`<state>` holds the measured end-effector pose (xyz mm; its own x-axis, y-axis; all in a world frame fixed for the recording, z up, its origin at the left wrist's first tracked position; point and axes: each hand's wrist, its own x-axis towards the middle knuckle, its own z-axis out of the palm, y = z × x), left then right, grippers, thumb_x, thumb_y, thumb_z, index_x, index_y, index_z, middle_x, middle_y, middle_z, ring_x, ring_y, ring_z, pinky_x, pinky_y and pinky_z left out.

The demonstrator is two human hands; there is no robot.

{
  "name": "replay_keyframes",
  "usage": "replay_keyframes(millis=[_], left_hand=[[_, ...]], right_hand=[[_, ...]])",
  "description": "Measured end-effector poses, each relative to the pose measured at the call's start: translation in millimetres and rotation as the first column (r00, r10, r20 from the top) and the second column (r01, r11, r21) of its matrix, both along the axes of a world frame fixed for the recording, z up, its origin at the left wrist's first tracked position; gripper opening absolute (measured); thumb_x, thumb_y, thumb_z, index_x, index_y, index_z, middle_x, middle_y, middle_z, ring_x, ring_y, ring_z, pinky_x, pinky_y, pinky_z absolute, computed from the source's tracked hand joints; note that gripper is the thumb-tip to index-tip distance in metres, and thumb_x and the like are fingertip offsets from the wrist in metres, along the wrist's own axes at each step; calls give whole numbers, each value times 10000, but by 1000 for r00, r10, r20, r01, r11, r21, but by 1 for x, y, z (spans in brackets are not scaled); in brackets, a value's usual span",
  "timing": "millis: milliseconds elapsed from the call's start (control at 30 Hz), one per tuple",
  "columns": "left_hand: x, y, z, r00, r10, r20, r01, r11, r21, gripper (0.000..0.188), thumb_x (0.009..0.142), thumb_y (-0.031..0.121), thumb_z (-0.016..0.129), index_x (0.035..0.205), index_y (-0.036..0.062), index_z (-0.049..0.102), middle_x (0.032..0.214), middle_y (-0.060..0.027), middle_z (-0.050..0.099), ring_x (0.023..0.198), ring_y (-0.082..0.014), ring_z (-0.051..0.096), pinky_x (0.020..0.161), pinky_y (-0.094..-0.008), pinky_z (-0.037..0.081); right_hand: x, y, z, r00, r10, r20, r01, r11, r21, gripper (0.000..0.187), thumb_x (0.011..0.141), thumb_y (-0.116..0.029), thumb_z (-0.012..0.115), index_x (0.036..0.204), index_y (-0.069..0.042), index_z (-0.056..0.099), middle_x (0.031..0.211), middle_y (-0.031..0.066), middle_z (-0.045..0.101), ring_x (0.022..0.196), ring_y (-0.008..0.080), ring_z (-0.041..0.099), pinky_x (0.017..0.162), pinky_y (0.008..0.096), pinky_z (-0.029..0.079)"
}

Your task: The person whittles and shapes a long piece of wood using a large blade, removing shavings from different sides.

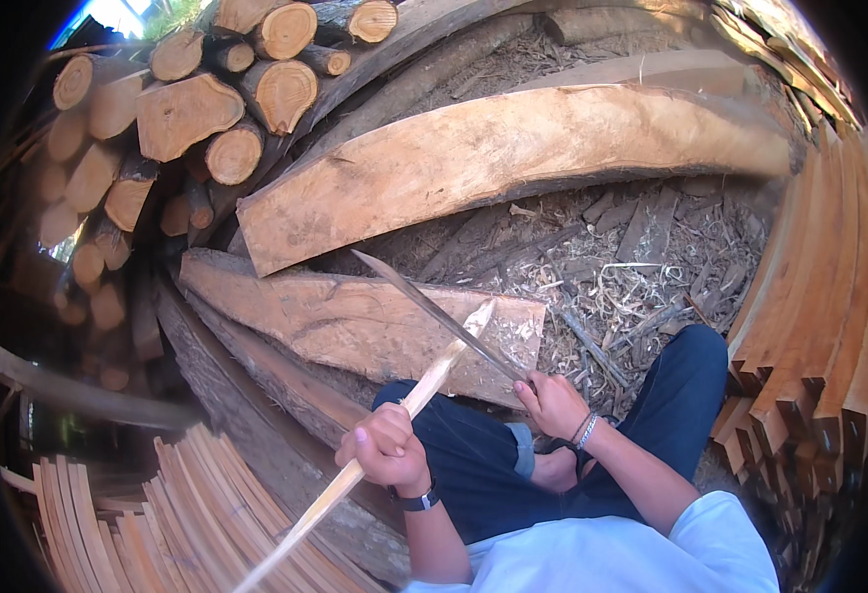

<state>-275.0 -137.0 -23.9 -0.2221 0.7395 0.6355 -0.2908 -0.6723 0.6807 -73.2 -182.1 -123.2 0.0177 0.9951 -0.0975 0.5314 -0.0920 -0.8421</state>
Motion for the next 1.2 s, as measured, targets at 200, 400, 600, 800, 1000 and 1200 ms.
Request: replay_keyframes(millis=[200,400,600,800,1000,1200], left_hand=[[1,-2,-1,1000,-2,-23,2,1000,-6,488,971,160,314,487,146,253,382,-3,244,335,-115,190,418,-297,269],[0,1,1,1000,19,-5,-20,1000,-20,483,967,159,317,490,145,248,384,-7,242,337,-118,190,421,-299,271],[3,2,2,999,-28,-22,29,999,23,462,953,147,332,499,136,250,375,-20,253,321,-120,207,397,-298,278],[5,3,6,998,27,-65,-24,999,41,450,934,140,370,504,131,239,372,-24,257,311,-121,202,373,-292,269],[6,6,8,998,7,-65,-4,999,41,456,942,141,366,505,133,237,371,-21,263,312,-119,200,374,-290,250],[14,3,9,999,24,31,-25,1000,5,455,945,123,352,504,132,239,374,-22,258,314,-118,199,375,-287,248]], right_hand=[[1,8,-27,997,-46,55,48,998,-39,547,989,-408,433,738,56,577,598,282,563,634,461,603,620,521,479],[2,4,53,993,14,-120,-3,995,95,504,991,-378,440,772,56,574,595,283,558,632,459,603,619,515,481],[9,7,-34,998,-38,43,40,998,-55,558,987,-414,437,732,60,585,647,304,579,693,477,609,674,530,482],[20,14,-26,988,-146,-58,140,985,-106,569,998,-397,421,734,78,588,641,299,564,682,472,590,682,503,459],[20,7,36,985,-29,-170,34,999,29,524,1007,-363,397,727,54,549,602,229,541,616,409,565,619,475,436],[9,5,-47,997,-56,-60,50,995,-88,572,999,-414,404,750,65,591,664,294,575,700,473,592,668,504,459]])
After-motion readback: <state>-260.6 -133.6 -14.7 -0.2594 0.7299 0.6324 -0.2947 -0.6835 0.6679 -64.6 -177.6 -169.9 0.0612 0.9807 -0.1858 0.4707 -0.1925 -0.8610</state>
